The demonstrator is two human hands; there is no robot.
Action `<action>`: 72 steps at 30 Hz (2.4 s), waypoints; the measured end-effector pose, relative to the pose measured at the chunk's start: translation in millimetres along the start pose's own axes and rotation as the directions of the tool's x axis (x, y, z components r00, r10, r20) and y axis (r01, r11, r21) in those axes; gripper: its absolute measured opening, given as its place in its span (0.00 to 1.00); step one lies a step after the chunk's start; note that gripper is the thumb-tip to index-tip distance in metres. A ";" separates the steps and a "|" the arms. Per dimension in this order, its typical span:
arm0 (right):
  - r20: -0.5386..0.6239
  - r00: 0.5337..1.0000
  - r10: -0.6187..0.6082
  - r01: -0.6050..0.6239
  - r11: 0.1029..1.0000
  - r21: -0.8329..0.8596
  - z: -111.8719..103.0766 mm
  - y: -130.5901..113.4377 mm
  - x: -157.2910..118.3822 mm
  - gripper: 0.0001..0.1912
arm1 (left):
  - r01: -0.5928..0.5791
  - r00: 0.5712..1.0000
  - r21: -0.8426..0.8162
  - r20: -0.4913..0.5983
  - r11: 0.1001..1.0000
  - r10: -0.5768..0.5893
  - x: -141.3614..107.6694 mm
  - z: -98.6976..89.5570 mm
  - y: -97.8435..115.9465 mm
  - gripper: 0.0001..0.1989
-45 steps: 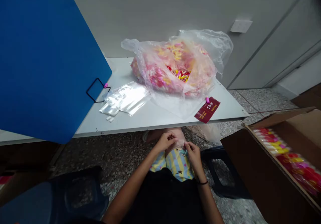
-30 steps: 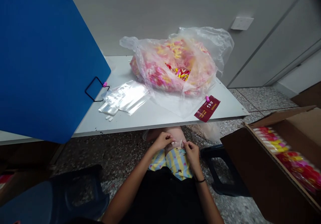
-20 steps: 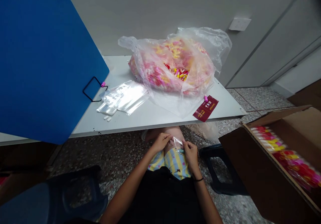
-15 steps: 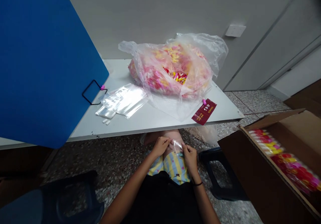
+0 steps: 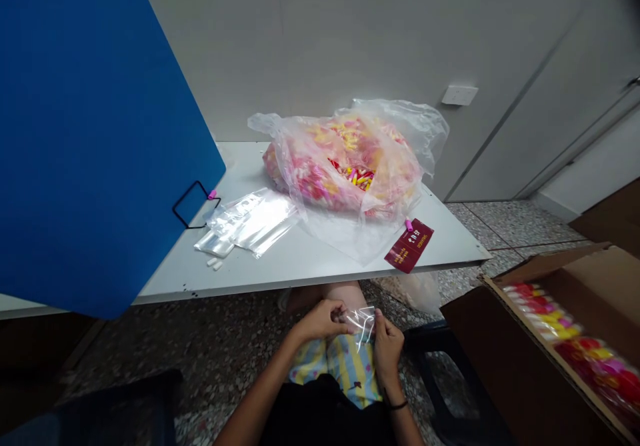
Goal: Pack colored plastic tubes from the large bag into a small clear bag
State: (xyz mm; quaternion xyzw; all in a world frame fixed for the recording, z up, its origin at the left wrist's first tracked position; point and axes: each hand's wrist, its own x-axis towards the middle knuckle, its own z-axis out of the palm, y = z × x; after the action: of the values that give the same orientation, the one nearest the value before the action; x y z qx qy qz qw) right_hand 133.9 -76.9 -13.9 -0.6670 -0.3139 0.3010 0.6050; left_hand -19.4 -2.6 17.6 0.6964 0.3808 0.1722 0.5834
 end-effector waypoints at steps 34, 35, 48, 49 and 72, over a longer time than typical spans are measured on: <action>0.292 0.743 -0.603 0.670 0.661 -0.339 107.0 -138.5 289.7 0.10 | -0.299 0.944 -0.297 -0.232 0.907 0.235 232.2 -147.1 10.6 0.34; 0.393 0.708 -0.587 0.705 0.613 -0.356 125.5 -141.2 314.5 0.10 | -0.309 0.942 -0.289 -0.220 0.906 0.251 232.4 -147.2 9.8 0.35; 0.574 0.791 -0.210 0.605 0.135 -0.784 231.1 -95.8 431.3 0.29 | -0.272 0.953 -0.161 -0.186 0.949 0.241 221.6 -151.1 14.3 0.32; 0.550 0.805 -0.222 0.581 0.106 -0.807 233.1 -95.3 431.3 0.29 | -0.273 0.951 -0.149 -0.188 0.950 0.244 221.3 -151.5 15.0 0.32; 0.084 0.871 -0.484 0.490 0.843 -0.223 236.9 -104.7 396.7 0.12 | -0.361 0.898 -0.087 -0.300 0.929 0.321 218.2 -151.7 15.1 0.26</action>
State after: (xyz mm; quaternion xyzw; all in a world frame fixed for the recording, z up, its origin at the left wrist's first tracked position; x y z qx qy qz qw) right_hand 189.7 387.5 61.3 -0.6291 -0.5139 0.1059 0.5735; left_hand 23.8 259.9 26.6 0.6778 0.3186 0.3952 0.5319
